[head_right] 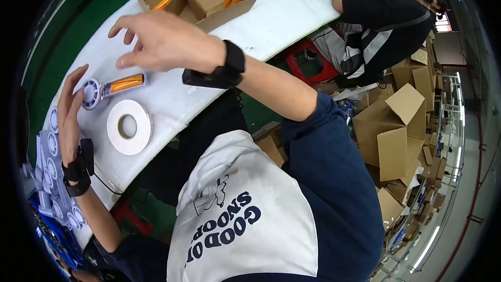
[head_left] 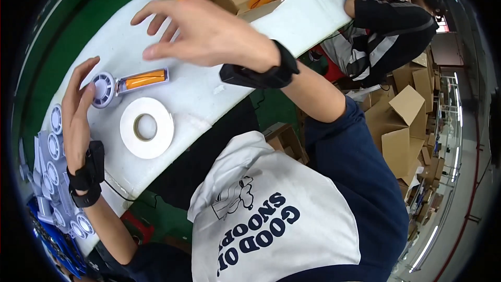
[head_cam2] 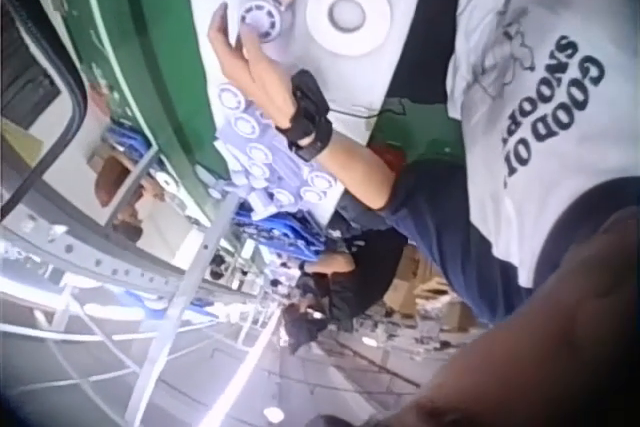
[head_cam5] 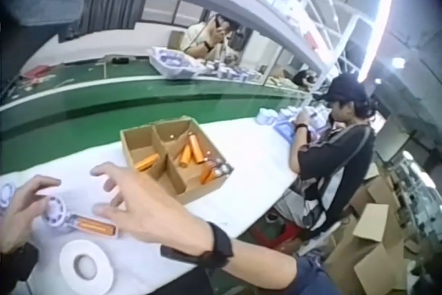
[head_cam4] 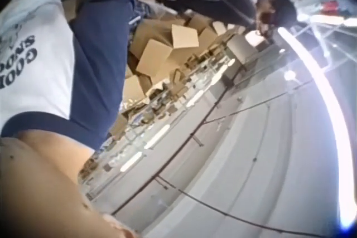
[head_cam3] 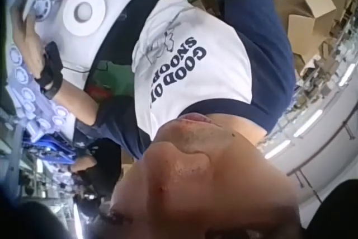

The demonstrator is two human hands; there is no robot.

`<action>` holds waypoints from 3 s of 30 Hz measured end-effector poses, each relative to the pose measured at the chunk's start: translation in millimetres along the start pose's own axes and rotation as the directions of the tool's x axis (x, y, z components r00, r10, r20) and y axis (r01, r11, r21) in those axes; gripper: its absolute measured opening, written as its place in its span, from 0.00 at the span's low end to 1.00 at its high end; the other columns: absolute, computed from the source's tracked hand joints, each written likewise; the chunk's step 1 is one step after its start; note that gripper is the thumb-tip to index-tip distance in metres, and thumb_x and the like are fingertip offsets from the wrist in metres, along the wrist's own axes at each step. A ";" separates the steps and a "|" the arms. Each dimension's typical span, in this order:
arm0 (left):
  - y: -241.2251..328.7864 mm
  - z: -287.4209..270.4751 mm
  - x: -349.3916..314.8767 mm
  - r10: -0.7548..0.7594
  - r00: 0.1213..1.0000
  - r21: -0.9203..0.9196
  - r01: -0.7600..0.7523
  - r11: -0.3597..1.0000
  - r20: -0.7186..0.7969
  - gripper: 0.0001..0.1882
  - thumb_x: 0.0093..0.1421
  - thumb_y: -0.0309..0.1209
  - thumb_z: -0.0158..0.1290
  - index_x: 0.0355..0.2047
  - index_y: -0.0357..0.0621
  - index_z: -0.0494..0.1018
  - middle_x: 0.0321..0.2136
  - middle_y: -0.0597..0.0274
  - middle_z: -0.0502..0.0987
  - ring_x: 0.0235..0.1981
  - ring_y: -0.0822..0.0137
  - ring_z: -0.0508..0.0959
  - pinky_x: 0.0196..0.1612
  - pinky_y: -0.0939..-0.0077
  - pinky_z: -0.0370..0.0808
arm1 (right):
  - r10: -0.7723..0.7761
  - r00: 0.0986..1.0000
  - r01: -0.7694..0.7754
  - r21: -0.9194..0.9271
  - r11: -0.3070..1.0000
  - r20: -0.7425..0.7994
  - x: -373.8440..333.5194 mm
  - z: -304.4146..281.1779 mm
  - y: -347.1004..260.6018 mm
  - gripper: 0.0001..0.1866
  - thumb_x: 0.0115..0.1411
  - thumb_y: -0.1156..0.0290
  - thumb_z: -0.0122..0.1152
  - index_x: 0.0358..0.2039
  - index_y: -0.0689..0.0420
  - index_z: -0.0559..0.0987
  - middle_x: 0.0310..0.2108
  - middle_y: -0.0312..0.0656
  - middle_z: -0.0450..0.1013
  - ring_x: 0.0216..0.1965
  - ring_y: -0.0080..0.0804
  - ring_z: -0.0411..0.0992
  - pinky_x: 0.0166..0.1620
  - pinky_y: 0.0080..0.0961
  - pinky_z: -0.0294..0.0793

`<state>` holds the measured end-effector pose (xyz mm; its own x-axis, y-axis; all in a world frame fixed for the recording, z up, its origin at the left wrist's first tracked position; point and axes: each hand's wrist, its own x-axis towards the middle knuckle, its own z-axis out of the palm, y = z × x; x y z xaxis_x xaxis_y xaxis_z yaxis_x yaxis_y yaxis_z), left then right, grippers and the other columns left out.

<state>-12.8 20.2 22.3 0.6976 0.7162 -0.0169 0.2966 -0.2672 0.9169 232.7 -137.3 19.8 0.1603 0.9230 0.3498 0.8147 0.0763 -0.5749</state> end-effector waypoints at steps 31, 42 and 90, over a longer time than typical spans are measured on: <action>57.1 23.8 -1.6 0.100 0.961 -0.263 -0.030 0.964 0.257 0.20 0.66 0.34 0.54 0.54 0.35 0.70 0.46 0.53 0.78 0.44 0.63 0.81 0.48 0.71 0.76 | -0.371 0.839 0.439 0.092 0.894 -0.399 4.8 -48.4 -50.2 0.11 0.48 0.80 0.68 0.34 0.62 0.79 0.27 0.43 0.75 0.27 0.29 0.74 0.32 0.21 0.72; 26.1 75.3 -86.4 0.120 0.978 -0.634 -0.201 0.747 -0.170 0.18 0.62 0.22 0.57 0.50 0.31 0.67 0.47 0.50 0.76 0.44 0.63 0.81 0.44 0.73 0.81 | -0.104 0.965 0.212 0.485 0.848 -0.240 -64.2 25.1 -82.6 0.22 0.51 0.75 0.72 0.48 0.59 0.76 0.54 0.48 0.71 0.49 0.34 0.76 0.49 0.28 0.76; 17.4 92.6 -115.3 0.227 0.950 -0.403 -0.298 0.865 -0.215 0.25 0.53 0.17 0.62 0.52 0.32 0.70 0.45 0.52 0.78 0.45 0.60 0.82 0.50 0.71 0.81 | -0.061 0.986 0.136 0.545 0.827 -0.153 -77.5 30.1 -80.6 0.18 0.59 0.76 0.66 0.50 0.62 0.76 0.40 0.45 0.79 0.42 0.31 0.79 0.45 0.23 0.79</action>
<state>-27.7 -126.7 3.3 0.5899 0.7582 0.2777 -0.2142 -0.1847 0.9592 137.8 -203.6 16.8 0.1932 0.8483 0.4931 0.3921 0.3939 -0.8313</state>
